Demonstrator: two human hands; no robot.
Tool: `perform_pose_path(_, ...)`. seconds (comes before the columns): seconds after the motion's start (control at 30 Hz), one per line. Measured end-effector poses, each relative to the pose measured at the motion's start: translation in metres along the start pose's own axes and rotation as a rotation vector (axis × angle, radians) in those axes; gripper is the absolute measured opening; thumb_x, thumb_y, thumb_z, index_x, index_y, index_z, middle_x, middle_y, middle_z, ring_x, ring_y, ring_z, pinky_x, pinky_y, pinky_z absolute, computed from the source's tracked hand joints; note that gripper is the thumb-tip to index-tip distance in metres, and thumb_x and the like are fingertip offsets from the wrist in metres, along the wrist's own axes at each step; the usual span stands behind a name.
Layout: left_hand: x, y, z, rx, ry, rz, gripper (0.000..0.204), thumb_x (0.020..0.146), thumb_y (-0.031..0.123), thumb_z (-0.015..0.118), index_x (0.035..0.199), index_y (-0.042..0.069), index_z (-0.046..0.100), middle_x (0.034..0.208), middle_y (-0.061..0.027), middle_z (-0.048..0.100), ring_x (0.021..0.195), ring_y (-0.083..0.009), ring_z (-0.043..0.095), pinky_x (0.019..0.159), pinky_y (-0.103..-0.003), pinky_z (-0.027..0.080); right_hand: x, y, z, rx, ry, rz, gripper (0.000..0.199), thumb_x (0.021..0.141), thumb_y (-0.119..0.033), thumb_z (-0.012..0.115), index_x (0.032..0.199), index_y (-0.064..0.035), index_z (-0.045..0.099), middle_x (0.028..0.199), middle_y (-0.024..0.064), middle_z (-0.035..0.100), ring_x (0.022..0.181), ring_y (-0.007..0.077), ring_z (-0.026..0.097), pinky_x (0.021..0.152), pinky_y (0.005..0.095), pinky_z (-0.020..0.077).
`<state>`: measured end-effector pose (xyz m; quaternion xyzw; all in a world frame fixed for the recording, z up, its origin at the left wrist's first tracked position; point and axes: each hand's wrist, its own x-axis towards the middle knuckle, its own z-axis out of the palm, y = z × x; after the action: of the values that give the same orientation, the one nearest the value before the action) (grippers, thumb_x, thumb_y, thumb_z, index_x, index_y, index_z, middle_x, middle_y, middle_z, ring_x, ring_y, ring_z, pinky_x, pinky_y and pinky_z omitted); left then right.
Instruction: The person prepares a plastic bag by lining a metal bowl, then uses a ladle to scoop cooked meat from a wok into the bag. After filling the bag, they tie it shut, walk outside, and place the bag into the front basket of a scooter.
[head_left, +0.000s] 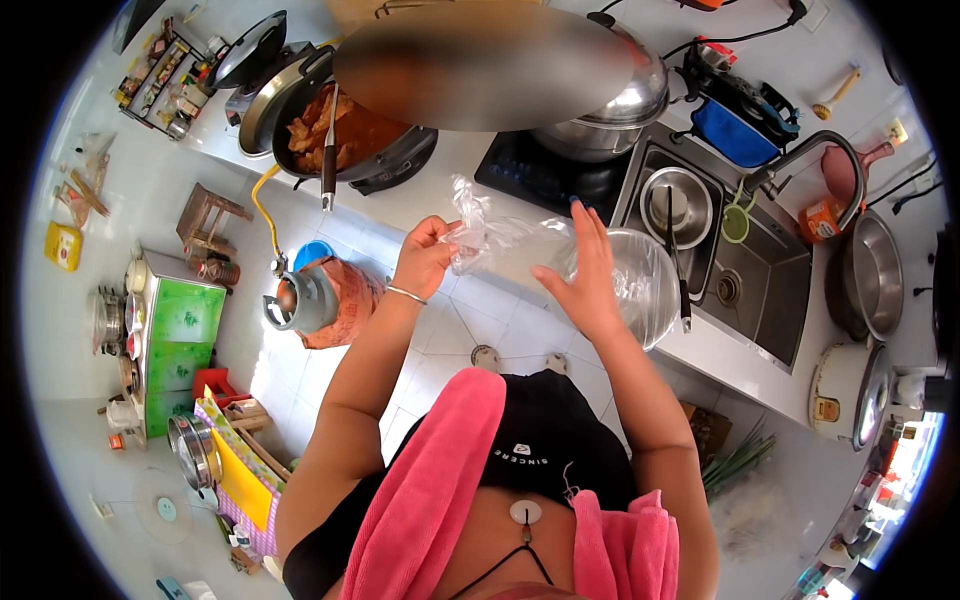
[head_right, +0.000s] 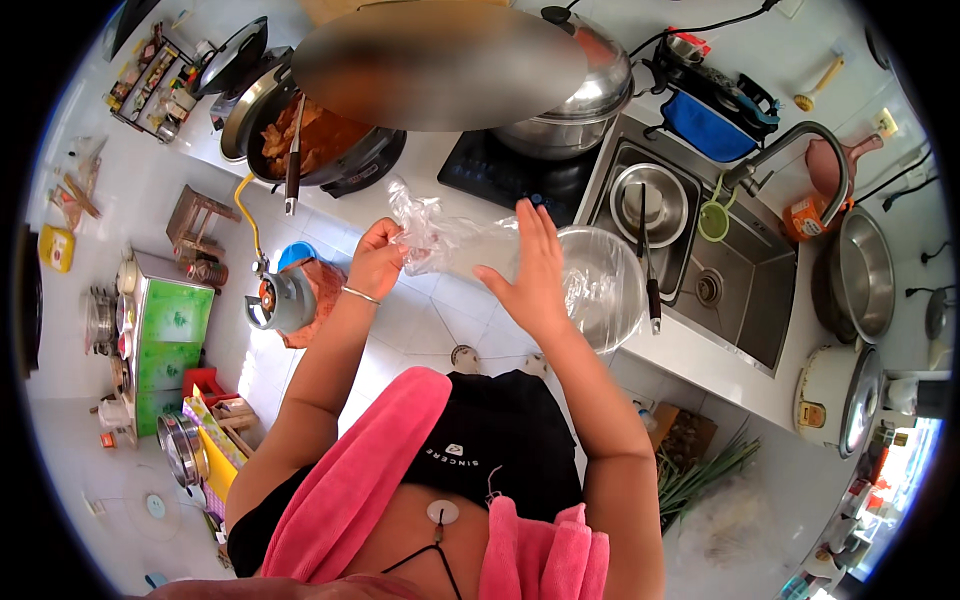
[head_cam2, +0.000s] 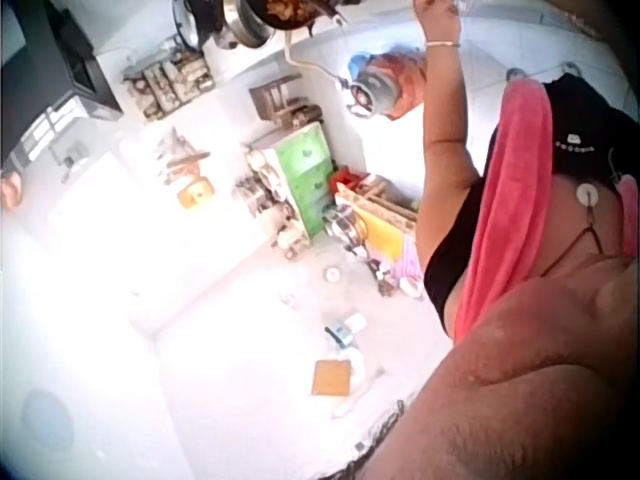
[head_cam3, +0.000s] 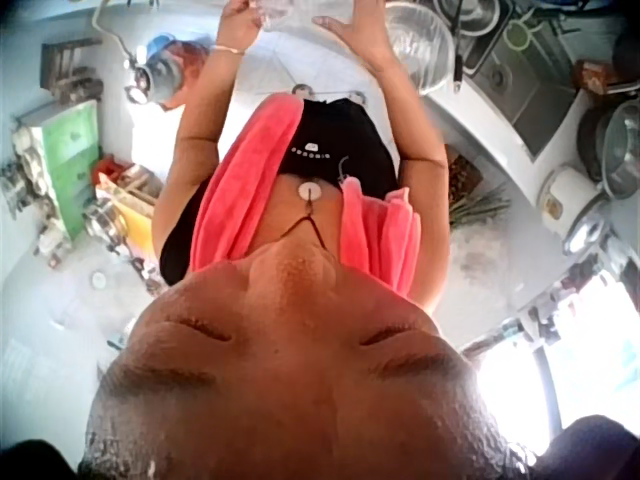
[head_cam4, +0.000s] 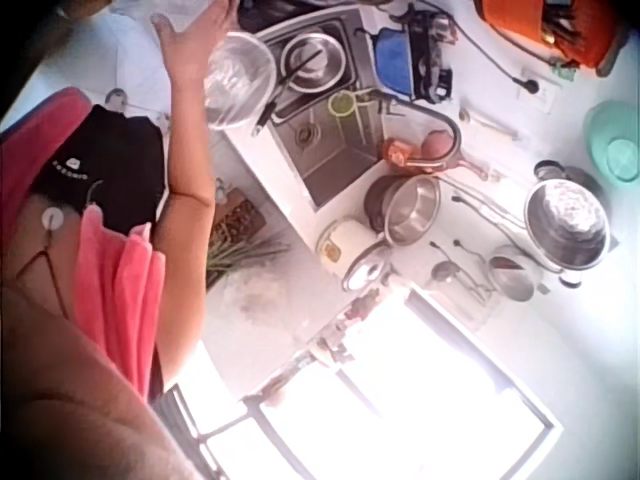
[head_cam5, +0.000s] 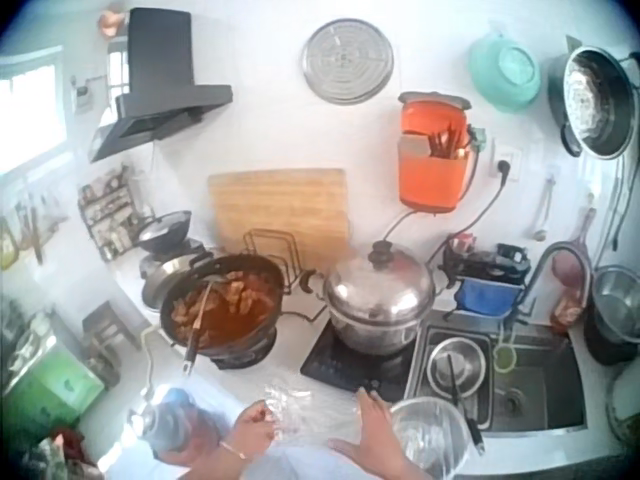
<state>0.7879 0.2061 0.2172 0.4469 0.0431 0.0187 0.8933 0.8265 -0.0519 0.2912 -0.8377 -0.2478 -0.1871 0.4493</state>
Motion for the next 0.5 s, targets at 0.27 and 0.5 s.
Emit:
perform_pose_path(0.27,-0.014,0.040,0.040,-0.316,0.248,-0.014,0.012,0.091,0.008,0.043,0.087,0.002,0.052,0.095,-0.0156,0.062,0.099,-0.0313,0.061,0.088,-0.047,0.051,0.030,0.032,-0.006,0.726,-0.413,0.608,0.012,0.077,-0.004,0.068,0.088,0.0011,0.065,0.076,0.0007,0.064,0.072,0.0096,0.058,0.070,0.0207,0.0441)
perform_pose_path(0.5,-0.005,0.011,0.006,-0.036,0.358,0.022,0.017,0.082,-0.004,0.057,0.073,0.006,0.046,0.072,-0.0063,0.057,0.061,-0.0157,0.056,0.056,-0.026,0.049,0.029,0.028,-0.032,-0.132,0.285,0.017,0.015,0.081,-0.011,0.067,0.091,0.0004,0.063,0.087,0.0079,0.065,0.074,0.0153,0.061,0.069,0.0253,0.0464)
